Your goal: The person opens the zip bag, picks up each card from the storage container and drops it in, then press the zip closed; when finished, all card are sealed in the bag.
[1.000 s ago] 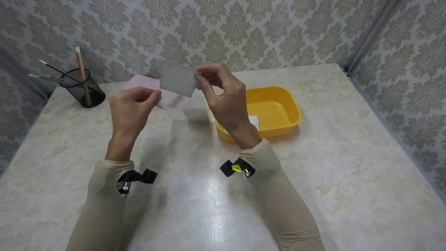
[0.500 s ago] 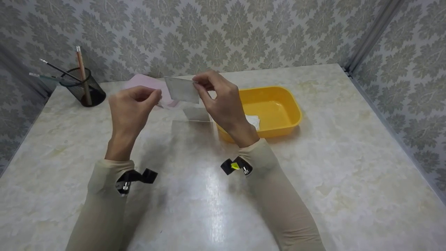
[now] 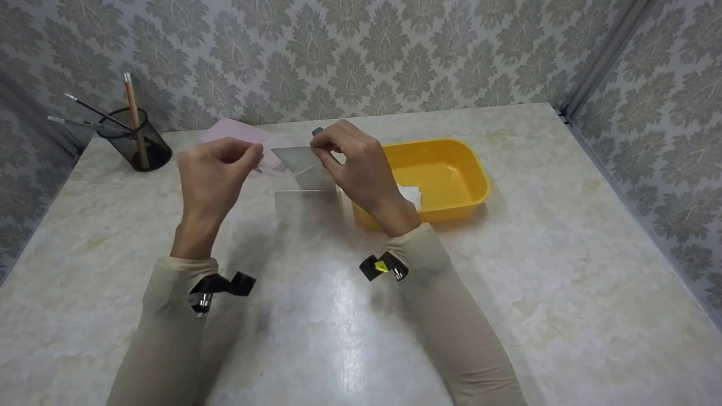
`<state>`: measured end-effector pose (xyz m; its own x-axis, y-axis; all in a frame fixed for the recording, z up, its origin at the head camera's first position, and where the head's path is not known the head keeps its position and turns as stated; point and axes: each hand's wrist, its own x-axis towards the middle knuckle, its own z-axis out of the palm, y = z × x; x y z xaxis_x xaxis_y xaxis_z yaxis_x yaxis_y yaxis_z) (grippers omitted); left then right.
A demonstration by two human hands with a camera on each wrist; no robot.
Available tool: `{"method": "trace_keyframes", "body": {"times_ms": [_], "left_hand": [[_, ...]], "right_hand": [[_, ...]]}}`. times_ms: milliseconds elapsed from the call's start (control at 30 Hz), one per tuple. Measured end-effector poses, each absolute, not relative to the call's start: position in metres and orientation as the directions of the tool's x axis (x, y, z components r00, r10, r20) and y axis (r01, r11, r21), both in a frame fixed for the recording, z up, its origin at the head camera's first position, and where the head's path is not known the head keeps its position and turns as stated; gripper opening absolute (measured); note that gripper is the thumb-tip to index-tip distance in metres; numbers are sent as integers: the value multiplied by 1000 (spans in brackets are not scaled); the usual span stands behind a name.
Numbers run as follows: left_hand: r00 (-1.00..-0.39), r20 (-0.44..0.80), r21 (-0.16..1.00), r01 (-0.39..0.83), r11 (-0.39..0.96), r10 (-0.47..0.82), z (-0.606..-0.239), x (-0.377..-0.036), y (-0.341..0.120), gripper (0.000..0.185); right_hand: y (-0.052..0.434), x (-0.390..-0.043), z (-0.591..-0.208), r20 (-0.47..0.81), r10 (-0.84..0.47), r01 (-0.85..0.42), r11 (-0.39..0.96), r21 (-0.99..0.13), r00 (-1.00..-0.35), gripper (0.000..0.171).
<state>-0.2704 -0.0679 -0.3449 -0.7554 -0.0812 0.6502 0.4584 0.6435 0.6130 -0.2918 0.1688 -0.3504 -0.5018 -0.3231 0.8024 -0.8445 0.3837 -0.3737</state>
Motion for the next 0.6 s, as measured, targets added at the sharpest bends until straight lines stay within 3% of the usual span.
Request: {"method": "trace_keyframes", "body": {"times_ms": [400,600], "left_hand": [[-764,641,610,449,653,-73,-345,-270,-67,16],[-761,645,607,456,651,-69,-345,-270,-67,17]], "right_hand": [[168,-291,-349,796,-340,-841,411,-353,-500,4],[170,-289,-348,755,-373,-823,425,-378,-540,4]]}}
